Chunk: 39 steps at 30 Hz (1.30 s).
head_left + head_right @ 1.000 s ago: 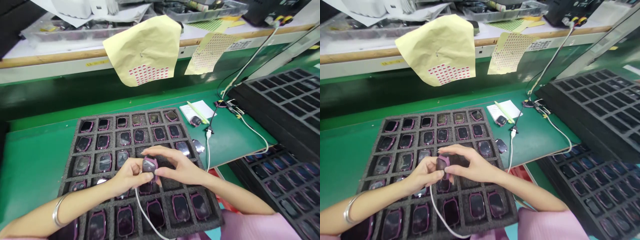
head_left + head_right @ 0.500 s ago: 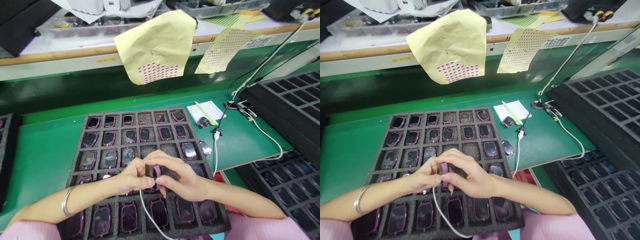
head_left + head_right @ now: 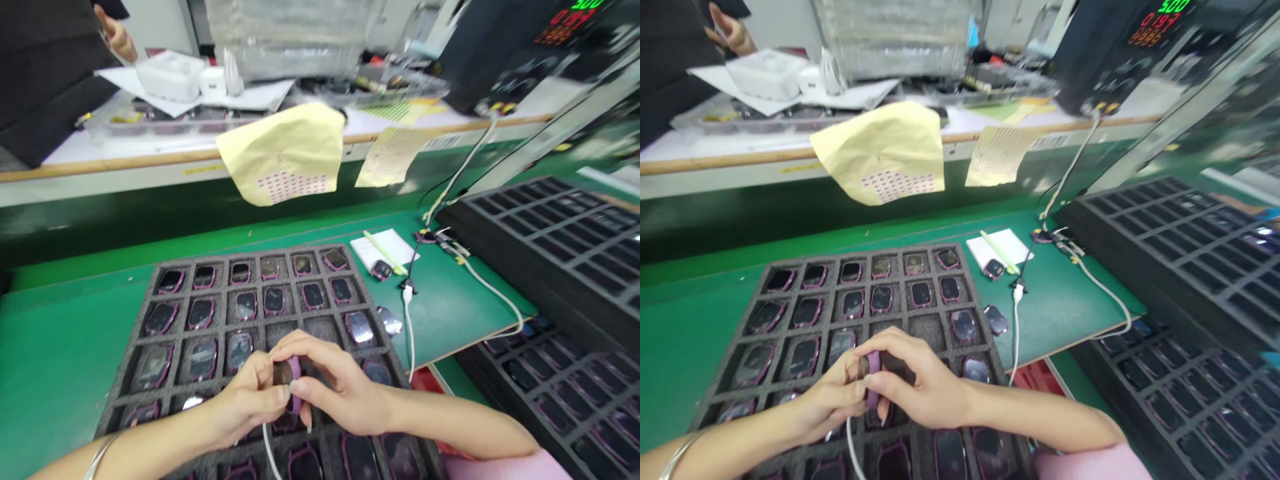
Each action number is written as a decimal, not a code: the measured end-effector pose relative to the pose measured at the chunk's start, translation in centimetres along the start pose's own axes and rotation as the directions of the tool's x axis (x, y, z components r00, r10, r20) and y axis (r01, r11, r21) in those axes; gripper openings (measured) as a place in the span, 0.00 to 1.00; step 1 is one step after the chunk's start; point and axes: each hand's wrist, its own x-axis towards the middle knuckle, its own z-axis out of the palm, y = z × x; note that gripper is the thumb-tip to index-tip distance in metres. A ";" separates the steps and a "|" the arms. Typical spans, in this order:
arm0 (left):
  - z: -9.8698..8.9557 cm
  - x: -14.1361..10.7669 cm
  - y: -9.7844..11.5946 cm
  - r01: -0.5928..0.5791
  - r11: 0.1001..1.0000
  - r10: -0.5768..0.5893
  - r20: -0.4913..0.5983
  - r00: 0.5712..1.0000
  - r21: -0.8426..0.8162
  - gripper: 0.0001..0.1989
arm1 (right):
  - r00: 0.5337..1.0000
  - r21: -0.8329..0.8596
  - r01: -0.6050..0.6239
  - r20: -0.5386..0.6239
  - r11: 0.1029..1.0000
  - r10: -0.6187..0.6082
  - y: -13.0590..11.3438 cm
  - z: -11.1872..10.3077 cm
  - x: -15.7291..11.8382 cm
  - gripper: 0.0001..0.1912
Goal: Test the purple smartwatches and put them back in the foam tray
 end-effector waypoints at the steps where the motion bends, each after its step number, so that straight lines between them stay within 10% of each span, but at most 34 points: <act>1: 0.2 0.1 -0.1 -0.020 0.999 0.020 0.003 1.000 -0.040 0.22 | 0.998 0.068 -0.068 0.003 0.995 0.068 0.3 0.0 0.0 0.14; 7: 0.6 1.0 -0.2 -0.034 0.989 0.041 0.046 0.998 -0.143 0.19 | 0.975 0.270 -0.211 -0.005 0.940 0.220 1.7 -0.5 0.6 0.18; 14: 0.5 0.8 -0.7 -0.013 0.986 0.002 -0.062 0.998 -0.165 0.19 | 0.976 0.295 -0.193 -0.040 0.936 0.214 2.0 -0.4 0.5 0.20; 39: -0.1 0.9 1.0 -0.061 0.998 0.063 0.058 0.996 -0.033 0.17 | 0.981 0.291 -0.146 -0.077 0.945 0.176 2.0 -0.2 0.9 0.12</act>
